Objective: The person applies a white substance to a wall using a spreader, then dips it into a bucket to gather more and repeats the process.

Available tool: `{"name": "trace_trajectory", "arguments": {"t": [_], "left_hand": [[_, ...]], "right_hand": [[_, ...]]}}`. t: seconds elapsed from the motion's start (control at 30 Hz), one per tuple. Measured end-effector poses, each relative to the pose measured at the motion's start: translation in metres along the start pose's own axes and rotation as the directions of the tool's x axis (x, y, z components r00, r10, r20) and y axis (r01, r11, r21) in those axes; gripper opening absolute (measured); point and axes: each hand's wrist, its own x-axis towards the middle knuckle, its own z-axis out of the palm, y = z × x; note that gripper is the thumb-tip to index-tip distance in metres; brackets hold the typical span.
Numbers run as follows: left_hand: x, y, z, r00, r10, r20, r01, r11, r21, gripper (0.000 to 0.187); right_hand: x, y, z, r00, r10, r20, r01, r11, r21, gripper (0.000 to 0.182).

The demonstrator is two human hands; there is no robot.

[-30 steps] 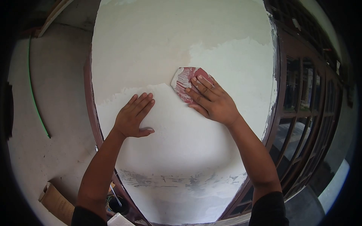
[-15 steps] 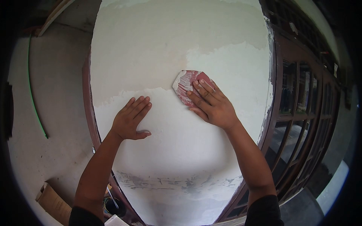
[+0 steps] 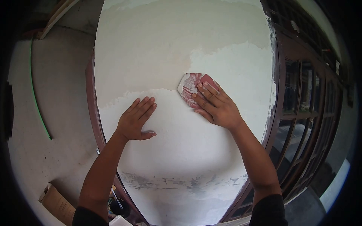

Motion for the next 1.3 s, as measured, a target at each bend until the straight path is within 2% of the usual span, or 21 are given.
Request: {"name": "trace_trajectory", "arguments": {"t": [0.07,0.17,0.27,0.4,0.5,0.63,0.7,0.77,0.87,1.0,1.3], "left_hand": [[0.000,0.000,0.000,1.000,-0.004,-0.004,0.004,1.000,0.001,0.094],[0.000,-0.001,0.000,1.000,0.004,-0.012,-0.004,1.000,-0.008,0.094],[0.001,0.000,-0.002,1.000,0.004,-0.005,-0.004,1.000,-0.007,0.094],[0.000,0.001,0.000,1.000,0.002,-0.017,-0.002,1.000,-0.021,0.094],[0.000,0.000,-0.001,1.000,-0.003,-0.018,0.003,1.000,-0.005,0.087],[0.000,-0.001,-0.001,1.000,-0.001,-0.005,0.001,0.999,-0.038,0.087],[0.002,-0.003,-0.001,1.000,0.008,-0.006,-0.008,0.999,-0.041,0.087],[0.001,-0.003,-0.001,1.000,0.020,-0.011,-0.021,0.999,-0.049,0.092],[0.001,-0.002,-0.001,1.000,0.015,-0.013,-0.015,0.999,-0.036,0.087],[0.000,-0.002,0.001,0.999,0.019,-0.027,-0.020,1.000,-0.013,0.087],[0.001,-0.003,0.001,0.999,0.031,-0.031,-0.032,0.999,-0.015,0.091]], "right_hand": [[0.012,-0.007,0.000,0.999,-0.007,-0.043,0.009,0.999,0.040,0.045],[0.037,-0.019,0.011,0.999,-0.017,-0.028,0.019,0.998,0.057,0.044],[0.034,-0.018,0.024,1.000,-0.012,-0.021,0.012,0.999,0.032,0.045],[0.001,-0.009,0.008,0.999,0.030,0.022,-0.031,0.999,0.010,0.045],[-0.006,-0.008,0.005,0.998,0.059,0.003,-0.058,0.998,-0.037,0.047],[0.031,-0.026,0.009,1.000,0.021,-0.003,-0.021,0.998,0.056,0.045],[0.039,-0.031,0.018,1.000,0.012,0.007,-0.012,0.999,0.043,0.045],[0.035,-0.032,0.021,0.999,0.007,0.032,-0.007,1.000,0.018,0.045],[0.010,-0.028,0.013,0.997,0.064,0.048,-0.063,0.998,-0.015,0.045],[-0.010,-0.024,0.001,0.997,0.058,0.049,-0.056,0.997,-0.051,0.049],[0.051,-0.045,0.017,1.000,-0.003,-0.012,0.003,1.000,0.010,0.045]]}}
